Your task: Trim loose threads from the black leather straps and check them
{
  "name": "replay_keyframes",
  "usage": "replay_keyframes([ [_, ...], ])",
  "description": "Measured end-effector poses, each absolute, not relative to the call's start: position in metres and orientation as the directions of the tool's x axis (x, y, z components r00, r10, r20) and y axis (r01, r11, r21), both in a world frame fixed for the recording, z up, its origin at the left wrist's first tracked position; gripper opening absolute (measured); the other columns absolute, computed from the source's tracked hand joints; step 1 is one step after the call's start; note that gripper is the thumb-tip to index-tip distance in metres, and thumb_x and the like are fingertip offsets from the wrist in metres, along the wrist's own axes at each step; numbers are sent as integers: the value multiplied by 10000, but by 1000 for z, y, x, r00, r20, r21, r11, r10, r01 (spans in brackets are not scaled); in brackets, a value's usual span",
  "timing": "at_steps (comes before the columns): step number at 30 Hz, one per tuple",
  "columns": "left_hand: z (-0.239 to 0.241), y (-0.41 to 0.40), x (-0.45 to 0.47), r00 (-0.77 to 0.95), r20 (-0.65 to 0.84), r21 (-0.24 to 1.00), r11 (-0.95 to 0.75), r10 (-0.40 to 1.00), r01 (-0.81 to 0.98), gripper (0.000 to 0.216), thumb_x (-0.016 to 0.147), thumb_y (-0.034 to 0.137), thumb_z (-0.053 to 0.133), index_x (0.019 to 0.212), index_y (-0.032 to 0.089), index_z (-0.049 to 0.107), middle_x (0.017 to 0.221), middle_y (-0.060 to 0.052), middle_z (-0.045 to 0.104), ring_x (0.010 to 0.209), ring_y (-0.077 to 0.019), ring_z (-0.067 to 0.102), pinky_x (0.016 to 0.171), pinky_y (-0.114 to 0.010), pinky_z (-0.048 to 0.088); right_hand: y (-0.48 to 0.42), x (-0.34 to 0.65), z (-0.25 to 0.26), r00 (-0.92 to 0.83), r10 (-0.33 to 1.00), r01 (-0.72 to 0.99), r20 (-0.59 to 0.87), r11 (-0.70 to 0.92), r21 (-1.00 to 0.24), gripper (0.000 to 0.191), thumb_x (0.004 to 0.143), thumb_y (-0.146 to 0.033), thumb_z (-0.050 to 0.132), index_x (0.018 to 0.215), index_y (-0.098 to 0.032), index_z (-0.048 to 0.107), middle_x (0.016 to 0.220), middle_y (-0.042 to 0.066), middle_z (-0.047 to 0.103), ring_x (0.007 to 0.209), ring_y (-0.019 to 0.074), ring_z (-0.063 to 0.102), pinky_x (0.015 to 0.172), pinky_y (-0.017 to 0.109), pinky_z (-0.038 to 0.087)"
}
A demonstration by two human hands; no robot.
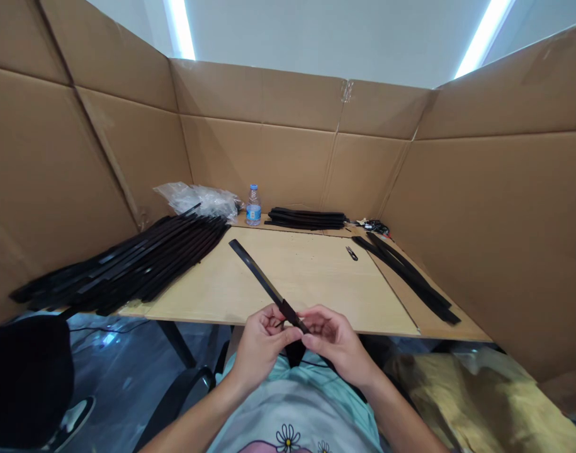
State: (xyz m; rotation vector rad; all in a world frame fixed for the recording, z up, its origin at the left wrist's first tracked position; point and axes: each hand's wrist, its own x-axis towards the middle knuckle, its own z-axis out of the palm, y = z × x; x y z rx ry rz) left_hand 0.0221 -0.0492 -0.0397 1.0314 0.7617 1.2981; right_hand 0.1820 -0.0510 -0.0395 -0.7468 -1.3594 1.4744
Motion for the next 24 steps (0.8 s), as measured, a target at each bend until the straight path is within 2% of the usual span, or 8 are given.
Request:
replay_keyframes([
  [2, -39, -48, 21, 207, 110, 912, -16, 972, -409, 373, 533, 308, 886, 776, 129, 667, 669, -22, 673, 649, -153, 623, 606, -231, 488, -50, 184, -40, -407, 904, -207, 133, 50, -977, 370, 671, -308, 828, 970, -160, 668, 797, 12, 662, 652, 102, 583, 564, 205, 481],
  [4, -39, -47, 20, 269, 107, 911, 14, 957, -412, 359, 556, 309, 874, 796, 125, 680, 675, -30, 673, 682, -173, 635, 607, -241, 494, -50, 185, -39, -462, 882, -161, 94, 20, -987, 313, 658, -311, 830, 866, -143, 666, 747, -5, 624, 553, 79, 530, 453, 184, 458],
  [6, -40, -46, 19, 309, 93, 911, 44, 946, -409, 344, 550, 297, 876, 763, 120, 672, 682, -32, 671, 648, -158, 619, 585, -233, 483, -51, 186, -38, -483, 874, -131, 56, -8, -991, 320, 638, -314, 838, 781, -151, 604, 697, -30, 590, 500, 73, 521, 399, 181, 469],
  [9, -42, -43, 18, 297, 58, 914, 69, 953, -400, 344, 544, 305, 876, 631, 124, 597, 611, -5, 632, 515, -95, 533, 491, -194, 411, -52, 184, -40, -493, 870, -132, -6, -82, -988, 426, 640, -335, 836, 775, -202, 455, 616, -76, 581, 458, 99, 593, 395, 194, 500],
  [14, -43, -41, 15, 258, 20, 923, 81, 966, -376, 441, 530, 366, 872, 570, 148, 491, 524, 38, 540, 442, -64, 444, 430, -172, 302, -51, 181, -43, -481, 876, -139, 48, -23, -990, 443, 737, -416, 757, 788, -223, 362, 592, -30, 679, 374, 64, 538, 342, 123, 358],
  [19, -40, -41, 14, 230, 1, 921, 89, 973, -380, 506, 501, 410, 875, 558, 163, 437, 454, 99, 390, 386, -14, 252, 398, -156, 151, -50, 182, -40, -525, 848, -166, 74, -17, -986, 401, 848, -581, 557, 807, -222, 384, 570, -22, 670, 355, 70, 510, 367, 158, 371],
  [21, -41, -40, 14, 229, 0, 917, 92, 973, -388, 515, 511, 426, 868, 558, 172, 422, 441, 110, 356, 377, -10, 207, 388, -159, 129, -50, 183, -39, -521, 851, -176, 67, -30, -984, 389, 857, -577, 550, 813, -217, 410, 570, -23, 666, 361, 74, 512, 371, 164, 369],
  [24, -42, -38, 13, 168, 17, 926, 49, 986, -376, 506, 548, 464, 844, 562, 177, 429, 413, 129, 286, 366, -11, 159, 380, -163, 90, -50, 182, -39, -487, 869, -223, 86, -29, -974, 331, 863, -512, 588, 883, -192, 507, 647, 4, 688, 457, 93, 575, 452, 198, 428],
])
